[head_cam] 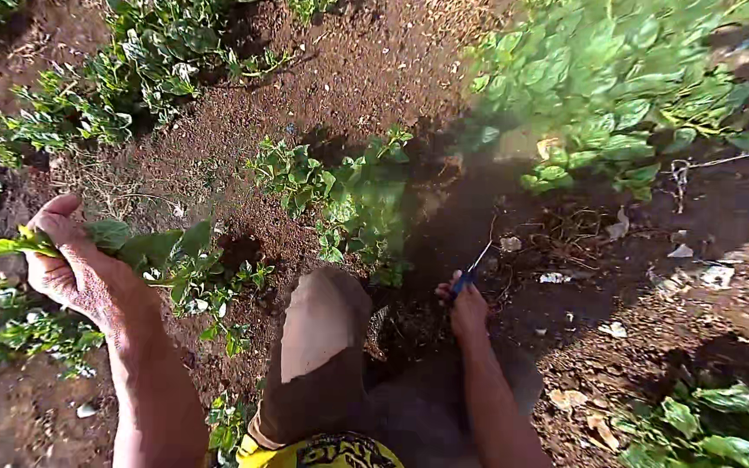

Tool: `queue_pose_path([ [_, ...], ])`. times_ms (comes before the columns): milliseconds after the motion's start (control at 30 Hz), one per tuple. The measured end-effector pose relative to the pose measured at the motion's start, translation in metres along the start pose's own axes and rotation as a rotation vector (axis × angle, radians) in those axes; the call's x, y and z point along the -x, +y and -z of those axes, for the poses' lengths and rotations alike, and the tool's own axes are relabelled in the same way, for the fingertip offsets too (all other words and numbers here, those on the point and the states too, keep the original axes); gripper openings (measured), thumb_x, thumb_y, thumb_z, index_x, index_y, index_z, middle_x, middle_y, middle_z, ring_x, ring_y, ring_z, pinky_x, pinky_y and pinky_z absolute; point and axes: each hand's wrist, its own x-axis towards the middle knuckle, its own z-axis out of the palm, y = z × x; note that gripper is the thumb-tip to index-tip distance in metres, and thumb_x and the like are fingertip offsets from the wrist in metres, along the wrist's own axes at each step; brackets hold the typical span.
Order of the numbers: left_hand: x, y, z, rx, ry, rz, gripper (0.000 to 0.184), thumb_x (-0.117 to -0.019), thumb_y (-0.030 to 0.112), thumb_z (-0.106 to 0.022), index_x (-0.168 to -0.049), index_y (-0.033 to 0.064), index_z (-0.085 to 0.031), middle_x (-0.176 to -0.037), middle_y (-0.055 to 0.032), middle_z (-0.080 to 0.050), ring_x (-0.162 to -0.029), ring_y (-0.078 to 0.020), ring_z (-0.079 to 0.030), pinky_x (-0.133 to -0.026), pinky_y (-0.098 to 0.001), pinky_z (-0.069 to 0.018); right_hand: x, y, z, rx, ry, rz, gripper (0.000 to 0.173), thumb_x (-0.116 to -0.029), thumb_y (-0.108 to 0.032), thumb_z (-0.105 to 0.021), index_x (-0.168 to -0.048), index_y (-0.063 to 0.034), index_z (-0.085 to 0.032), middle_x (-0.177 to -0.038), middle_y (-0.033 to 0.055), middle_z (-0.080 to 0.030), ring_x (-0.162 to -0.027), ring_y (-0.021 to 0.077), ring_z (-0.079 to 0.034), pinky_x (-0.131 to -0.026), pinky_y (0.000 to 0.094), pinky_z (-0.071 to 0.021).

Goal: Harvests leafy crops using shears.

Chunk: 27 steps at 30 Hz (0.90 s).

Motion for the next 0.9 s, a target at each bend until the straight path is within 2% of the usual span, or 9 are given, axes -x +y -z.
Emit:
queue_pose_path([
  [100,0.032,-0.034,0.023,-0.175,-0.118,0.182,0.032,-0.1115,0.023,-0.038,-0.124,0.006,-0.062,-0.09,0.0103,-0.06,-0.074,0.0047,-0.058,-0.071,-0.0174,-0.0511,-0.005,0.003,-0.011,0.15,-0.037,0.013,0.05,-0.1084,-0.043,-0.049,-0.132,0.0,-0.055,-0.098,0.0104,-0.071,-0.08,0.0182,-0.07,-0.066,0.0354,-0.0577],
  [233,0.065,-0.059,0.031,-0.301,-0.226,0.345,0.033,-0.1099,0.022,-0.042,-0.124,0.0008,-0.063,-0.095,0.002,-0.064,-0.078,0.0043,-0.059,-0.075,-0.0173,-0.0512,-0.011,0.007,-0.034,0.238,-0.141,-0.034,0.053,-0.108,-0.044,-0.05,-0.139,0.0003,-0.051,-0.118,0.0167,-0.069,-0.098,0.0247,-0.07,-0.079,0.0426,-0.0591],
  [333,0.083,-0.068,0.02,-0.339,-0.313,0.397,0.032,-0.1094,0.023,-0.043,-0.121,0.0022,-0.065,-0.085,0.0031,-0.061,-0.07,0.0042,-0.056,-0.068,-0.017,-0.049,0.0,0.014,-0.06,0.268,-0.198,-0.128,0.055,-0.105,-0.039,-0.059,-0.144,-0.0022,-0.046,-0.129,0.0207,-0.061,-0.11,0.0308,-0.065,-0.087,0.0502,-0.057],
  [367,0.088,-0.071,0.013,-0.348,-0.352,0.402,0.032,-0.1092,0.023,-0.043,-0.121,0.0031,-0.066,-0.083,0.0034,-0.061,-0.068,0.0042,-0.055,-0.067,-0.0168,-0.0482,0.004,0.015,-0.07,0.243,-0.198,-0.146,0.056,-0.1032,-0.033,-0.063,-0.146,-0.0021,-0.043,-0.13,0.0216,-0.059,-0.108,0.0313,-0.064,-0.086,0.0505,-0.0575],
  [467,0.103,-0.083,-0.013,-0.338,-0.561,0.394,0.032,-0.1076,0.023,-0.045,-0.118,0.0047,-0.068,-0.085,-0.0015,-0.065,-0.07,-0.0016,-0.058,-0.069,-0.0241,-0.0495,0.018,0.018,-0.098,0.04,-0.119,-0.162,0.041,-0.0979,-0.008,-0.067,-0.134,0.0015,-0.048,-0.102,0.017,-0.062,-0.075,0.0218,-0.065,-0.063,0.0373,-0.0587],
  [667,0.142,-0.114,-0.096,0.066,-1.311,0.316,0.038,-0.0932,0.024,-0.073,-0.128,0.0094,-0.07,-0.101,-0.0066,-0.07,-0.083,-0.0098,-0.064,-0.08,-0.0326,-0.0555,0.086,-0.019,-0.134,-0.239,-0.165,-0.226,0.028,-0.0988,-0.001,-0.062,-0.124,0.0006,-0.05,-0.09,0.0109,-0.064,-0.066,0.015,-0.065,-0.054,0.0268,-0.0559],
  [733,0.158,-0.119,-0.127,0.216,-1.471,0.284,0.046,-0.0903,0.02,-0.076,-0.134,0.0089,-0.066,-0.115,-0.01,-0.07,-0.1,-0.0123,-0.066,-0.092,-0.0331,-0.0543,0.097,-0.027,-0.152,-0.329,-0.178,-0.242,0.025,-0.0987,0.001,-0.061,-0.121,0.0008,-0.049,-0.087,0.0107,-0.064,-0.062,0.0142,-0.063,-0.051,0.0255,-0.0549],
  [800,0.168,-0.117,-0.145,0.26,-1.552,0.257,0.047,-0.0897,0.017,-0.076,-0.135,0.0098,-0.066,-0.125,-0.0112,-0.068,-0.114,-0.0147,-0.065,-0.103,-0.0359,-0.0504,0.104,-0.03,-0.167,-0.377,-0.189,-0.245,0.022,-0.0987,0.002,-0.059,-0.118,0.0006,-0.05,-0.085,0.0106,-0.063,-0.06,0.0141,-0.062,-0.05,0.0254,-0.0535],
  [900,0.172,-0.109,-0.147,0.28,-1.463,0.31,0.034,-0.0913,0.018,-0.075,-0.124,0.0093,-0.073,-0.116,-0.0071,-0.072,-0.106,-0.0099,-0.068,-0.099,-0.032,-0.0537,0.107,-0.034,-0.171,-0.418,-0.256,-0.238,0.019,-0.1005,0.0,-0.057,-0.118,0.0,-0.05,-0.086,0.0108,-0.064,-0.062,0.0141,-0.064,-0.05,0.0244,-0.0533],
])
